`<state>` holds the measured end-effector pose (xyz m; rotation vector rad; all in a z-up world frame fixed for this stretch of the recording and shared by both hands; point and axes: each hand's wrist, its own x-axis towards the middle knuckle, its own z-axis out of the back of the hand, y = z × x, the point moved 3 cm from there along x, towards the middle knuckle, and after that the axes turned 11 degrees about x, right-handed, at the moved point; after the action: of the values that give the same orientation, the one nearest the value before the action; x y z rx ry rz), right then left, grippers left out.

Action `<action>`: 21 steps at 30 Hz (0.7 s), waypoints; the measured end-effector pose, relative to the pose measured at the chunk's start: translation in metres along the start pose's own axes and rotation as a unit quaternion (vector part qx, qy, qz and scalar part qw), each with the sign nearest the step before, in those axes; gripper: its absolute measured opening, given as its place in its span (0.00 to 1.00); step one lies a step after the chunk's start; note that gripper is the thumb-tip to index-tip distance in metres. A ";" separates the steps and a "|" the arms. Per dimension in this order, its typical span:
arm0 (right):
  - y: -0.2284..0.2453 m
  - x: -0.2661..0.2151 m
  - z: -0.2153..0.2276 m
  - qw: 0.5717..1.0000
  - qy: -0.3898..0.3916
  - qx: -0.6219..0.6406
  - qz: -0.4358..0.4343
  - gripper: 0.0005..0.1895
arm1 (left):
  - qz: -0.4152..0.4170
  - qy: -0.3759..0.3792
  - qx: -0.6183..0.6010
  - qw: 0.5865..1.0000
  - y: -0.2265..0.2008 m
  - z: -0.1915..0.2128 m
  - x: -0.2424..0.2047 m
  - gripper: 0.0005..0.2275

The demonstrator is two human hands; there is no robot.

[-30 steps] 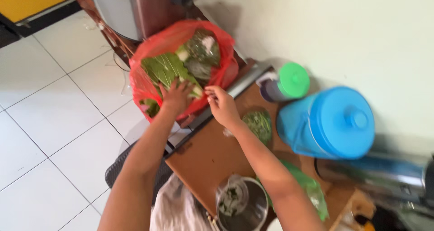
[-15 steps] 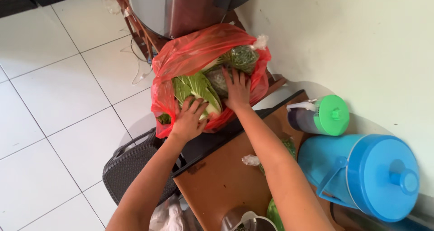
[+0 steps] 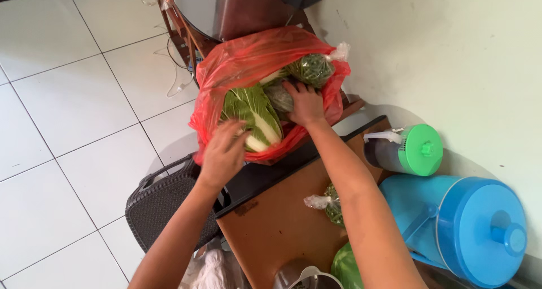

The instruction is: The person picks through green beans, snapping off ends by hand and placing them into a bowl, then transfers beans into a metal pot and uses a knife to trim a bean.

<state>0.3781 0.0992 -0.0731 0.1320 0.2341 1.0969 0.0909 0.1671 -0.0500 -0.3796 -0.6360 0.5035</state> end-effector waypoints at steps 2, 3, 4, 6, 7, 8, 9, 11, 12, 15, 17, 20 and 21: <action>0.001 -0.007 0.004 0.999 -0.017 0.031 0.013 0.49 | 0.063 -0.080 0.049 0.994 0.009 0.016 -0.007 0.24; 0.001 -0.008 0.007 0.998 -0.027 0.046 0.019 0.48 | 0.114 -0.101 0.072 0.986 0.016 0.020 -0.010 0.30; 0.001 -0.008 0.010 0.997 -0.034 0.058 0.028 0.47 | 0.165 -0.122 0.094 0.974 0.024 0.021 -0.012 0.37; 0.002 -0.009 0.017 0.995 -0.044 0.083 0.044 0.45 | 0.216 -0.046 -0.035 0.975 0.041 0.001 -0.006 0.46; 0.001 -0.010 0.020 0.993 -0.045 0.098 0.049 0.45 | 0.239 -0.007 -0.100 0.966 0.047 -0.012 -0.006 0.50; 0.001 -0.010 0.023 0.991 -0.046 0.113 0.053 0.44 | 0.269 0.018 -0.131 0.954 0.051 -0.022 -0.011 0.51; 0.001 -0.008 0.028 0.989 -0.047 0.126 0.058 0.43 | 0.296 0.042 -0.163 0.940 0.055 -0.033 -0.014 0.51; 0.001 -0.006 0.038 0.987 -0.040 0.137 0.068 0.43 | 0.326 0.060 -0.179 0.926 0.064 -0.048 -0.019 0.51; 0.001 -0.006 0.043 0.986 -0.036 0.142 0.073 0.43 | 0.330 0.054 -0.164 0.928 0.068 -0.052 -0.022 0.51; -0.003 -0.009 0.065 0.977 -0.019 0.188 0.103 0.43 | 0.336 0.053 -0.157 0.927 0.076 -0.064 -0.027 0.53; -0.007 -0.015 0.077 0.972 -0.014 0.213 0.093 0.43 | 0.336 0.047 -0.182 0.923 0.075 -0.072 -0.028 0.54; -0.017 -0.021 0.090 0.964 -0.015 0.255 0.079 0.43 | 0.348 0.040 -0.229 0.908 0.073 -0.087 -0.021 0.51; -0.022 -0.027 0.091 0.960 -0.013 0.271 0.071 0.43 | 0.369 0.054 -0.233 0.898 0.074 -0.092 -0.024 0.49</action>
<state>0.4085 0.0662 0.0131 0.6612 0.5053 1.1502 0.1096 0.1970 -0.1654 -1.1191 -0.4831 1.0485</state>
